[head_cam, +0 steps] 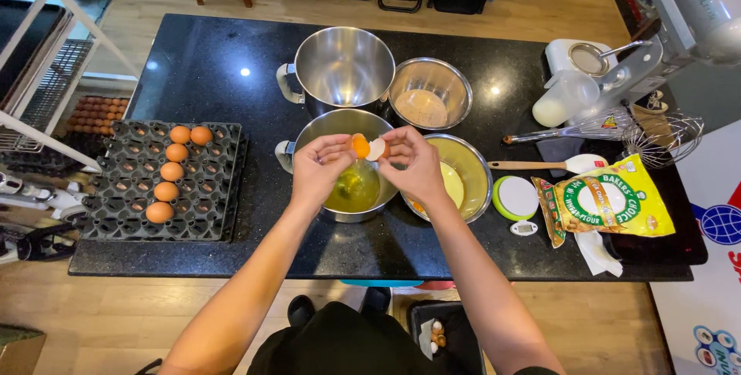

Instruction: Cracking multiple eggs and separating the yolks from the whites into different bowls.

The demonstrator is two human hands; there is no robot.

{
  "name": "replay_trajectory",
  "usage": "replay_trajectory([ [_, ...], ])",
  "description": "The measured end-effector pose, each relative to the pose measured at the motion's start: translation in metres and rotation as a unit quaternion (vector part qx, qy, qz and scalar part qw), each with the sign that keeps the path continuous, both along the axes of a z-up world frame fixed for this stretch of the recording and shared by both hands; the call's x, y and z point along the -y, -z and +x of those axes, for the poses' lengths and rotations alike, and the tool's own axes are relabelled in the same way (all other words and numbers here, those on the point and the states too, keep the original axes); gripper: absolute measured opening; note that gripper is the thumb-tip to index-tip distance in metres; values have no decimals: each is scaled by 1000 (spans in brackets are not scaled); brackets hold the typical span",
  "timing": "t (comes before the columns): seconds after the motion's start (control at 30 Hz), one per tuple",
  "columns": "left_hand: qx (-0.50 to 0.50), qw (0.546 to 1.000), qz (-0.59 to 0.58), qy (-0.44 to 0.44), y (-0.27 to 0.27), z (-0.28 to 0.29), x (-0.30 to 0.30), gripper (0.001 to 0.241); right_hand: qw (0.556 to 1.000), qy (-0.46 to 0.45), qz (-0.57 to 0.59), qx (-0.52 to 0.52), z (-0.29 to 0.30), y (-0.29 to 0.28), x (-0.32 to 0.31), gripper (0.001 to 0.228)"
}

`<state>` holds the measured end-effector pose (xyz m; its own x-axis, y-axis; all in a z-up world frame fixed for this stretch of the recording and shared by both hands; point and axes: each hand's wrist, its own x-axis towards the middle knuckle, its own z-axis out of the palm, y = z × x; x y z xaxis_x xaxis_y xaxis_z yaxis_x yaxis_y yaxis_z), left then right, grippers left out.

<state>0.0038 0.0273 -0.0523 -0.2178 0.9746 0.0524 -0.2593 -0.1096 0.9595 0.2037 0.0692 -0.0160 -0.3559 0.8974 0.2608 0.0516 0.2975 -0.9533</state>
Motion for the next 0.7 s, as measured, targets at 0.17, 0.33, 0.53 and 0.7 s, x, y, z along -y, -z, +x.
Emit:
replay_trajectory([
  [0.17, -94, 995, 24, -17, -22, 3, 7, 39, 998, 1, -37, -47, -4, 12, 0, 37],
  [0.33, -228, 972, 30, -47, -49, 4, 15, 41, 994, 0, -69, -83, -6, 25, -2, 36],
  [0.53, -286, 954, 71, -56, -58, 1, 15, 41, 976, -27, -110, -186, -5, 41, -6, 34],
  [0.7, -341, 930, 111, -85, -71, -2, 15, 39, 969, -25, -120, -216, 0, 45, -9, 33],
])
